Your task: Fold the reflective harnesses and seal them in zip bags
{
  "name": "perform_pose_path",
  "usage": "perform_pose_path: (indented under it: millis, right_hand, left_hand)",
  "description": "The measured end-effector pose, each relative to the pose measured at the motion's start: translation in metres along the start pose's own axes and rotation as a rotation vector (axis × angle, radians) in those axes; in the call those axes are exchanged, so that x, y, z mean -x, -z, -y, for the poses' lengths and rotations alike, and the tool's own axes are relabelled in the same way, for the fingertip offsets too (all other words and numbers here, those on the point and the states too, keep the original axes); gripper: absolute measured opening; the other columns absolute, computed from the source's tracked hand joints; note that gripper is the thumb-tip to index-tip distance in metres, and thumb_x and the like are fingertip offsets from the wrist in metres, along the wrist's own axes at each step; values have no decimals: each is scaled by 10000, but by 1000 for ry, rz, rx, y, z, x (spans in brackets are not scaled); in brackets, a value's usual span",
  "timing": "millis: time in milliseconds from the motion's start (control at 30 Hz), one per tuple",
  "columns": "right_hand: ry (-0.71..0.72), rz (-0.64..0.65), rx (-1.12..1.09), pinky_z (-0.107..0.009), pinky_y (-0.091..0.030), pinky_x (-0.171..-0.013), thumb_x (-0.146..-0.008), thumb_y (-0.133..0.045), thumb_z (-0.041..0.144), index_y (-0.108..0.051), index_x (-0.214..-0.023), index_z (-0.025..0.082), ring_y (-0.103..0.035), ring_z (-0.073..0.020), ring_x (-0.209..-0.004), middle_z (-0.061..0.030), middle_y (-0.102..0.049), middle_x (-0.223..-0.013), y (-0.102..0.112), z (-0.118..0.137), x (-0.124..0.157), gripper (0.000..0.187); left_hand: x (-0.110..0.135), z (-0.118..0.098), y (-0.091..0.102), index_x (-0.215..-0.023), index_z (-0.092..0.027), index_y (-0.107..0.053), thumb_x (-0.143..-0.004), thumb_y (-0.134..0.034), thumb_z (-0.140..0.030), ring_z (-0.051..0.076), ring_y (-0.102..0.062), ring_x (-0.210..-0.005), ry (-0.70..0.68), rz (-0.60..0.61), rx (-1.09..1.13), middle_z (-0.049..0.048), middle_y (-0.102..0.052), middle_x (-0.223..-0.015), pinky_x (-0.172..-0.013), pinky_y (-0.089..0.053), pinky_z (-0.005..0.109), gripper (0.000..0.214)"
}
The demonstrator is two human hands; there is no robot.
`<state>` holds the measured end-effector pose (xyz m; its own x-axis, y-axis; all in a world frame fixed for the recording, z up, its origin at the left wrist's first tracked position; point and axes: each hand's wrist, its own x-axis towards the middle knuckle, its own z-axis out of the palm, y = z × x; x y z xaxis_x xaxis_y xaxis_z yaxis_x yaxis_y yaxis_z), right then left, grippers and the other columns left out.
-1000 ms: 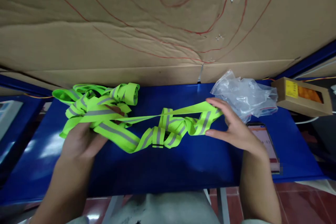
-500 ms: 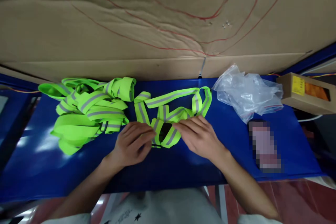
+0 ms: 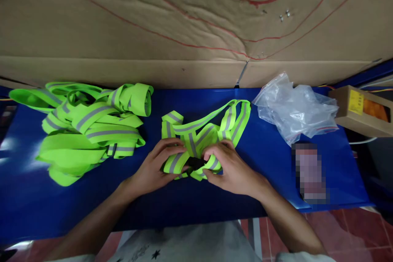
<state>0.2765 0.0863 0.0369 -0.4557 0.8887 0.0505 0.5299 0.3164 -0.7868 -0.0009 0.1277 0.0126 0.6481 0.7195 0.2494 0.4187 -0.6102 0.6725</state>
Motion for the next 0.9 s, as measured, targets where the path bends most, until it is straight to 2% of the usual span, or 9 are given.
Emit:
perform_pose_path:
  millis: [100,200,367,433,500,567,667,767,900]
  right_hand:
    - [5,-70,-153,-281,-531,-822,-893,-661,94,-521,-982,243,-692,-152,-967,-21,-709,-1057,4,-1,3,223]
    - [66,-164,-181,-269,-546,-823,-896,-641,46,-524,-931,235,-702,-145,-1001,-25,-711,-1068,8,-3,5,225]
    - [293,-417,101,-397,-544,-888,-865,-618,-16,-545,-817,209,-711,-208,-1022,-36,-731,-1029,18,-4,3,241]
    - [355,-533,228,-439,-542,-892,-858,-613,-17,-549,-777,207,-714,-220,-989,-28,-750,-978,21,-5,3,246]
    - [385,-589,302,-464,-556,-896,-872,-614,3,-557,-752,208,-714,-220,-962,-20,-763,-939,21,-5,4,244]
    - [415,-600,331,-483,-569,-921,-898,-624,37,-580,-747,207,-714,-218,-965,-19,-773,-926,17,-3,6,232]
    - [481,-480,365,-465,-571,-994,-926,-641,85,-630,-764,206,-712,-202,-1030,-18,-785,-978,5,5,8,203]
    - [571,-348,380,-407,-561,-1056,-926,-633,97,-648,-737,219,-696,-170,-1073,4,-787,-1008,-6,11,7,225]
    - [619,-299,386,-376,-559,-1079,-907,-657,105,-662,-719,225,-687,-168,-1096,2,-792,-1029,-13,13,3,224]
  left_hand:
    - [-1,-4,3,-1247,-215,-618,-845,-701,-83,219,-632,-1174,20,-105,93,105,-616,-1247,-991,-538,335,431]
    - [-2,-4,7,-1123,-219,-661,-832,-722,-99,181,-654,-1023,97,-279,244,58,-656,-1092,-894,-533,291,320]
    - [-6,8,10,-970,-199,-670,-942,-617,-224,149,-633,-840,430,-625,587,37,-660,-917,-714,-501,248,65]
    - [-6,12,12,-1018,-209,-652,-972,-558,-237,152,-632,-770,439,-690,641,34,-646,-890,-645,-495,258,109]
    - [-4,10,13,-1049,-229,-651,-941,-612,-196,157,-639,-780,333,-738,541,26,-650,-905,-659,-512,271,120]
    - [0,2,12,-1092,-231,-669,-889,-679,-158,180,-663,-892,113,-690,364,39,-677,-980,-764,-548,307,216]
    - [6,-15,6,-1270,-192,-634,-885,-749,-333,249,-672,-1057,-171,-320,99,107,-694,-1132,-901,-559,393,427]
    - [6,-27,-4,-1386,-185,-555,-900,-729,-541,280,-650,-1152,-166,-67,-90,144,-685,-1237,-994,-502,440,627]
    - [3,-28,-10,-1356,-219,-550,-954,-691,-457,260,-634,-1154,-78,-18,-135,113,-694,-1237,-1014,-430,426,488]
